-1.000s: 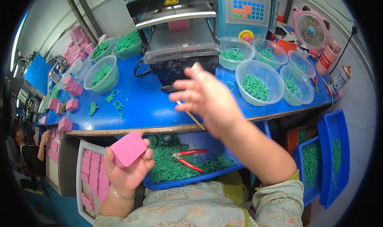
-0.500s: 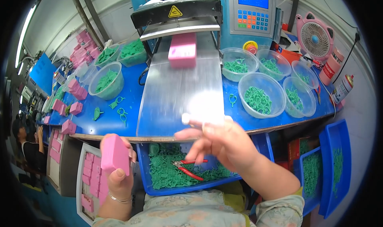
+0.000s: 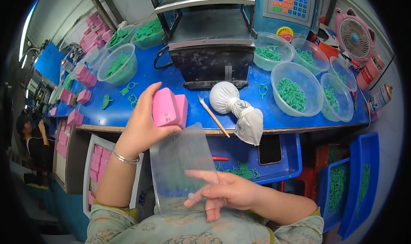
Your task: The recorder removes green wax jewelry models from pink rubber molds and organizes them into trays and containers.
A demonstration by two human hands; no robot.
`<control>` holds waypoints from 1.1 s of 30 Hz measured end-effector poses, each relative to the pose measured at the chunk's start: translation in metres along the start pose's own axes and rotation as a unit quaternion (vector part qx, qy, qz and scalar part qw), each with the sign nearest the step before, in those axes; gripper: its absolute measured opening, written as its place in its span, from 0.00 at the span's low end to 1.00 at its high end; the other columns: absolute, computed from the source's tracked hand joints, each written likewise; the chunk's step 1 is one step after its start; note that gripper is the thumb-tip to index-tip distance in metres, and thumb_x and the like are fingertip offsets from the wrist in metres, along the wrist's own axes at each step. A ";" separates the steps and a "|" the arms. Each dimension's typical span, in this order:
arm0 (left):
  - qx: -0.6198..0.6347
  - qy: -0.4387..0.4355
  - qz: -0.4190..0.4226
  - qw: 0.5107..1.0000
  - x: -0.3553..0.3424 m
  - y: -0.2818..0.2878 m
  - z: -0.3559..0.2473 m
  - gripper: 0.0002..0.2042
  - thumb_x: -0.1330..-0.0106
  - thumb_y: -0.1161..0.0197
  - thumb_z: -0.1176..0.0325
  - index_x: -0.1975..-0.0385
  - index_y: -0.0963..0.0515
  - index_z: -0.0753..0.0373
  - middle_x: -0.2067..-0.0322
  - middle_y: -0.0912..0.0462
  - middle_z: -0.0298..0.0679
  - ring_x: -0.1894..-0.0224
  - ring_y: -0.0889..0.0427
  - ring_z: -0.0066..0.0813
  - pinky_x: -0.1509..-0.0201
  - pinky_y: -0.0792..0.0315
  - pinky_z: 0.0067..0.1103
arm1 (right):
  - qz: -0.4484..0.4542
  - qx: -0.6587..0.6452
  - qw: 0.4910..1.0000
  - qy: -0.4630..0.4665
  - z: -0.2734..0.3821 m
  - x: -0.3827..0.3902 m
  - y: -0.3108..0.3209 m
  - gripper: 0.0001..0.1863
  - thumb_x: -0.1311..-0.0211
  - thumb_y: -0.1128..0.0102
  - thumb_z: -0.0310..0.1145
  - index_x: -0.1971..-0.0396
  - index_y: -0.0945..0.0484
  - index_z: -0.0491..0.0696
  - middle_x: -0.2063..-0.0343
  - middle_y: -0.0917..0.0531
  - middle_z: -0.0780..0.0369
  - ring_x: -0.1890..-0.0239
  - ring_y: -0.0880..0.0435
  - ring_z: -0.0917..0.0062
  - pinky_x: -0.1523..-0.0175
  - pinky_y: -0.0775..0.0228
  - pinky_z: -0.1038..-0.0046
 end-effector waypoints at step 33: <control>0.165 0.057 -0.268 0.948 0.035 0.012 0.023 0.24 0.46 0.38 0.53 0.59 0.30 0.67 0.54 0.31 0.50 0.50 0.31 0.45 0.45 0.39 0.34 | 0.064 -0.038 0.987 0.144 0.049 0.033 -0.028 0.34 0.38 0.57 0.24 0.35 0.62 0.45 0.50 0.30 0.42 0.65 0.17 0.62 0.61 0.26 0.69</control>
Point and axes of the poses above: each hand's wrist, its own x-axis away from the middle knuckle, its own y-axis out of the back of the hand, z = x × y, the point moved 4 cm from there along -x, towards the middle knuckle
